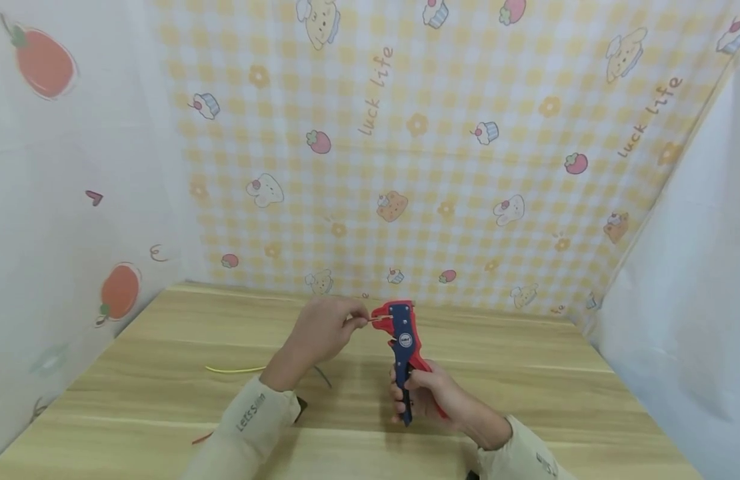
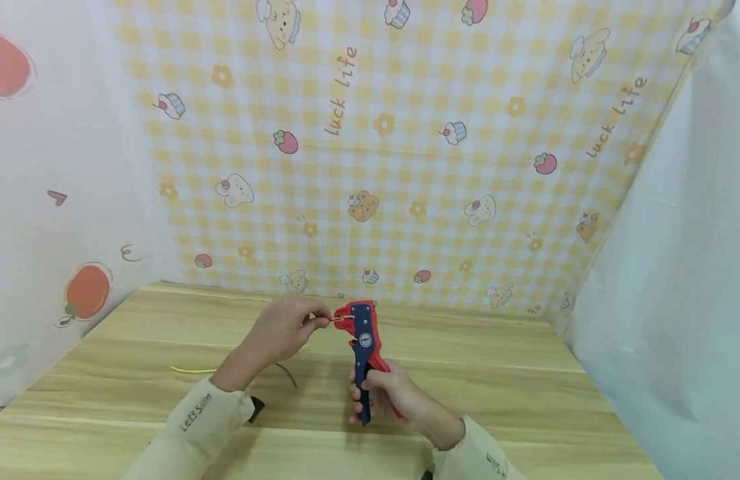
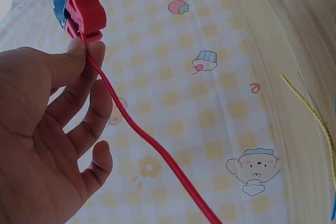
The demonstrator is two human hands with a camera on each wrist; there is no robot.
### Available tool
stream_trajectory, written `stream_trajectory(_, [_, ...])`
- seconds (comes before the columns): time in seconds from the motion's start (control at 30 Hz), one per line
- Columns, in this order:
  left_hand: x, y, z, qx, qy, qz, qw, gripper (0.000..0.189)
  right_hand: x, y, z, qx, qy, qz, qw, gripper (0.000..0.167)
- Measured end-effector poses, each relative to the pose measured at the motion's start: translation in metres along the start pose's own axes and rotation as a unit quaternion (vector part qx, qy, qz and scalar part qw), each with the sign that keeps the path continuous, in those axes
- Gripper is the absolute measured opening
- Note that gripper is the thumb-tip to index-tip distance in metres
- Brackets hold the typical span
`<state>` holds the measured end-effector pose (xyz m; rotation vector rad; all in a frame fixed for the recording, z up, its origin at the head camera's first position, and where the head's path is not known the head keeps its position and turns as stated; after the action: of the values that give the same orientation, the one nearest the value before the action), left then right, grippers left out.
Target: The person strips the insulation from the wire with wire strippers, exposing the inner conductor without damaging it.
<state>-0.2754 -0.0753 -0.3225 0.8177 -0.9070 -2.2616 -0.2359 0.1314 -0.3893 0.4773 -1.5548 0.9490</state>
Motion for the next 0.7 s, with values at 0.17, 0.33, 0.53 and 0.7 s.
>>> stream_trajectory(0.17, [-0.0011,0.0004,0.0002,-0.004,-0.003,-0.001,1.0000,0.004,-0.0005,-0.0004,0.0005,-0.019,-0.021,-0.008,0.9996,0.018])
stream_trajectory(0.33, [-0.0018,0.0009,0.0003,0.004,0.005,-0.004,1.0000,0.005,-0.0005,0.0000,0.0002,-0.032,-0.028,-0.018,0.9990,0.016])
stream_trajectory(0.53, [-0.0029,0.0026,0.0015,0.009,0.012,-0.008,0.9999,0.006,0.0007,-0.0010,-0.0002,-0.029,-0.015,-0.025,0.9991,0.015])
stream_trajectory(0.7, [-0.0016,0.0013,0.0006,0.016,0.018,-0.007,0.9997,0.005,0.0000,-0.0020,-0.0001,-0.017,-0.013,-0.024,0.9995,0.016])
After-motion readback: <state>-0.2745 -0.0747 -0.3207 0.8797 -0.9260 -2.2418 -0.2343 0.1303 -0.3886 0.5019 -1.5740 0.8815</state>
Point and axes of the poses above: each hand's wrist, its own z-axis towards the middle knuckle, its own y-axis out of the back of the hand, x = y × z, the point moved 3 cm from there along z, towards the middle knuckle, and after that the axes turned 4 degrees about -z, right-handed, at the moved point
